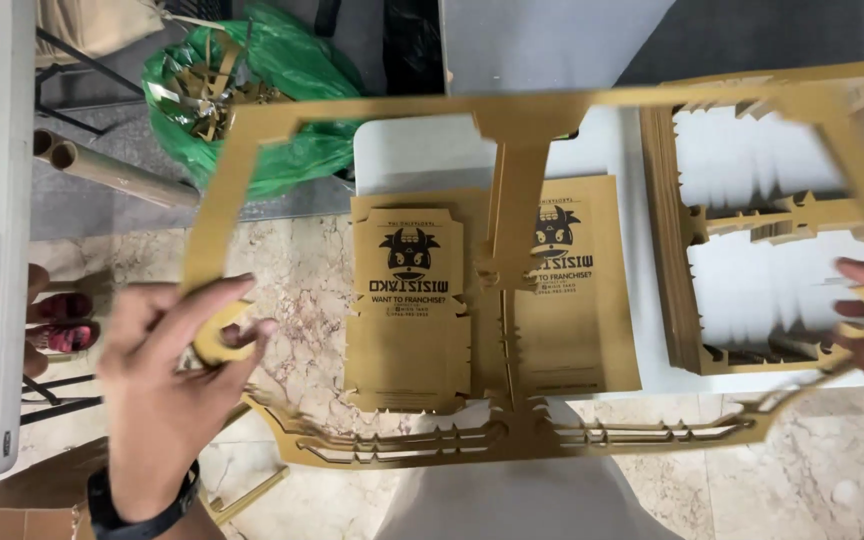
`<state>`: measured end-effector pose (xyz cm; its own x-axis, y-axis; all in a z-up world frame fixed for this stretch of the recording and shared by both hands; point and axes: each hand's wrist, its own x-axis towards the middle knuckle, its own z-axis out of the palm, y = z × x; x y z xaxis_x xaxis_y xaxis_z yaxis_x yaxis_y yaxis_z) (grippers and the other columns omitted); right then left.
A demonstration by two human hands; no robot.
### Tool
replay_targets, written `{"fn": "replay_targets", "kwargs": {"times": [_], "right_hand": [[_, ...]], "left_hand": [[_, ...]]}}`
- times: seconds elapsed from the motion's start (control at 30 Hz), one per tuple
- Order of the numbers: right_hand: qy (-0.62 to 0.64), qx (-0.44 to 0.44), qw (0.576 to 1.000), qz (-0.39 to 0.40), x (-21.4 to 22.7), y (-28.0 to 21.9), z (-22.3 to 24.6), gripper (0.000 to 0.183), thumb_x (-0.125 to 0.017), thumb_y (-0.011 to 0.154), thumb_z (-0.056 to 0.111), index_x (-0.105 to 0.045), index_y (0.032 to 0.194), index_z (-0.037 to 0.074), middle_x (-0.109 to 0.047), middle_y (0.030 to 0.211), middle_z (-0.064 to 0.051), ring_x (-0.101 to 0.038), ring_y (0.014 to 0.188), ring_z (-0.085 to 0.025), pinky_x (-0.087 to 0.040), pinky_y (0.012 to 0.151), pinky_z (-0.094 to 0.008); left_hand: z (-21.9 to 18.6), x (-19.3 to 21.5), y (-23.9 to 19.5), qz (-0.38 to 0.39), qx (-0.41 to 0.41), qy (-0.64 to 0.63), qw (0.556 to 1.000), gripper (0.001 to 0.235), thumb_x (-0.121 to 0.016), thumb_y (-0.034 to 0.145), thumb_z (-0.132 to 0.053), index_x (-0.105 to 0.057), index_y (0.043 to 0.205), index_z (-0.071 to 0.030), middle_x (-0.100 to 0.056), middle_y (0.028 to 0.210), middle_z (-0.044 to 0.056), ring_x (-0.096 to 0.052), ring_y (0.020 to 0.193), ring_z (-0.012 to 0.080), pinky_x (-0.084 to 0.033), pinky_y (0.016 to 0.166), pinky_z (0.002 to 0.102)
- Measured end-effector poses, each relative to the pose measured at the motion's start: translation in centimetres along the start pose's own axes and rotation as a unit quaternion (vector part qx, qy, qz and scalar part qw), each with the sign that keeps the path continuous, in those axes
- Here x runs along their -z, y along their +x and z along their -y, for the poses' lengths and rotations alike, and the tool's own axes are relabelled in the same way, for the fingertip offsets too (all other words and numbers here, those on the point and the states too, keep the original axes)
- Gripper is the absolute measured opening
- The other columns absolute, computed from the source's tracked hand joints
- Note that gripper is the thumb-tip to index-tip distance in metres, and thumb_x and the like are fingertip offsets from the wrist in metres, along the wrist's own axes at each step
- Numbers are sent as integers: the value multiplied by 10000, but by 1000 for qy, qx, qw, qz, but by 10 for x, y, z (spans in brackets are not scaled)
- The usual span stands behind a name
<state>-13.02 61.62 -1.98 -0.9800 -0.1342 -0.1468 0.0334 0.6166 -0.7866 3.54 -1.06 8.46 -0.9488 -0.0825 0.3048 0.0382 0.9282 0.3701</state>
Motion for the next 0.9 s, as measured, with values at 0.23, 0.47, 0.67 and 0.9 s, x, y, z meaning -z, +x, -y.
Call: {"fn": "replay_targets", "kwargs": {"times": [0.23, 0.47, 0.67, 0.9], "right_hand": [[-187, 161, 968, -36, -23, 14, 57, 612, -672, 948, -218, -693, 1505, 33, -616, 1190, -229, -643, 739, -255, -532, 778, -391], [-302, -99, 930, 182, -175, 112, -80, 687, -497, 775, -90, -675, 1379, 186, -648, 1398, -180, -677, 1191, -378, -513, 1065, -433], [-361, -84, 892, 258, -239, 130, -133, 584, -655, 786, 23, -754, 1307, 268, -744, 1163, -248, -756, 1028, -437, -636, 877, -477], [-370, -87, 885, 267, -216, 116, -55, 607, -678, 915, 67, -576, 1491, 230, -657, 1239, -300, -736, 1061, -465, -631, 867, -496]], "left_hand": [[13, -44, 16, -6, 44, 139, 989, 503, -752, 888, 69, -677, 1333, -154, -578, 1240, 249, -755, 799, 238, -584, 413, 272], [105, -220, -1, 225, 145, 60, 962, 365, -543, 942, 164, -646, 1202, -70, -546, 1141, 245, -713, 528, 260, -702, 391, 254], [139, -300, -27, 340, 198, 59, 917, 462, -687, 855, -69, -638, 1281, -243, -491, 1370, 230, -724, 944, 501, -624, 812, 557], [144, -300, -24, 384, 205, -14, 900, 617, -680, 788, -132, -586, 1353, -362, -520, 1265, 158, -692, 1005, 520, -600, 887, 575]]}}
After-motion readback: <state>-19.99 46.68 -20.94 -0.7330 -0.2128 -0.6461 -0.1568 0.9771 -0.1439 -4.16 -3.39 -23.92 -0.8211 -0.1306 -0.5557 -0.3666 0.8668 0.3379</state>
